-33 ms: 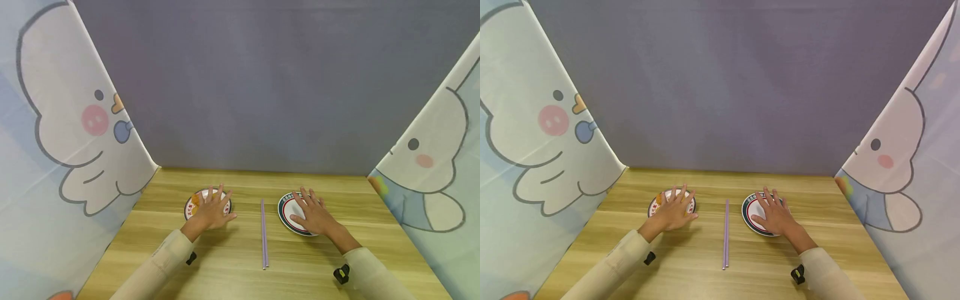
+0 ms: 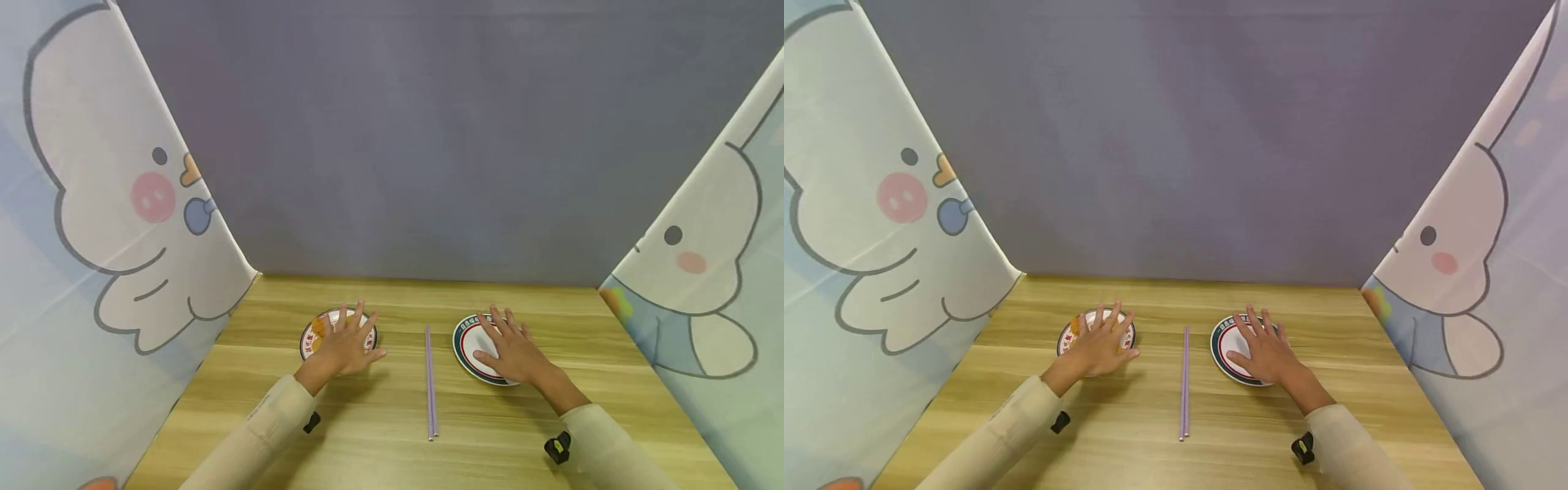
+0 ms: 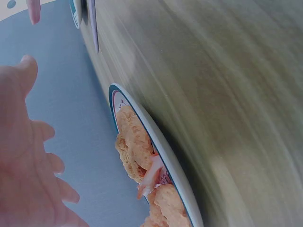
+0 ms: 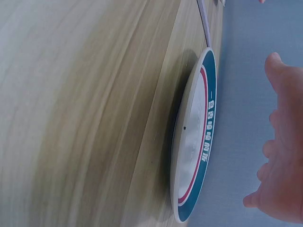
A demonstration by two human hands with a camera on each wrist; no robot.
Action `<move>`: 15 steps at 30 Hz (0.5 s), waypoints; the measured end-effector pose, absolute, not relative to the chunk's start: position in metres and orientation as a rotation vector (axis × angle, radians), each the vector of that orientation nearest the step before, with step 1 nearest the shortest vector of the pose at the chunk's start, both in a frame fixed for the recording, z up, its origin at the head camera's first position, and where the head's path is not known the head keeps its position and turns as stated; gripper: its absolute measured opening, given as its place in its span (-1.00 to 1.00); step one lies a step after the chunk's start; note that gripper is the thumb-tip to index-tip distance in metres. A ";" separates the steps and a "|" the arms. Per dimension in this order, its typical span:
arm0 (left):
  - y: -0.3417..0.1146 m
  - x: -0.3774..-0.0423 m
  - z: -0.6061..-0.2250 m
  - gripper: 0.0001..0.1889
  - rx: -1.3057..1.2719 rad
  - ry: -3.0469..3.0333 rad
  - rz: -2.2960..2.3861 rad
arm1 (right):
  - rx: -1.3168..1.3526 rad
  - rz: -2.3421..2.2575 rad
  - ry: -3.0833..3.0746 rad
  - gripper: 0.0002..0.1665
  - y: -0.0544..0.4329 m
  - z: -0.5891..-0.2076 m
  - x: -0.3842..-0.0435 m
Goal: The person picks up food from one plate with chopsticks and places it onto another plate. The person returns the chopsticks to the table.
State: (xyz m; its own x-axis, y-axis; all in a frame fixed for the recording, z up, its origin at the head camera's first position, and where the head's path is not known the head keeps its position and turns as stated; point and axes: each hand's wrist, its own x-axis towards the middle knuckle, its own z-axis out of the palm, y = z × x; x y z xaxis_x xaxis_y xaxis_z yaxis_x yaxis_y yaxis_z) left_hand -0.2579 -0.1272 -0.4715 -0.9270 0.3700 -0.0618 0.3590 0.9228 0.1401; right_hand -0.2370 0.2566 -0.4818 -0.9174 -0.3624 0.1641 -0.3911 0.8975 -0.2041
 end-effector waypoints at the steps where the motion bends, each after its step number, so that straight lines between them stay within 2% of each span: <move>1: -0.127 -0.258 -0.471 -0.12 0.574 2.995 0.194 | 0.586 0.358 -2.939 -0.04 0.257 -0.482 -0.238; 15: -0.126 -0.254 -0.469 -0.10 0.575 2.996 0.192 | 0.573 0.393 -2.925 -0.04 0.264 -0.479 -0.233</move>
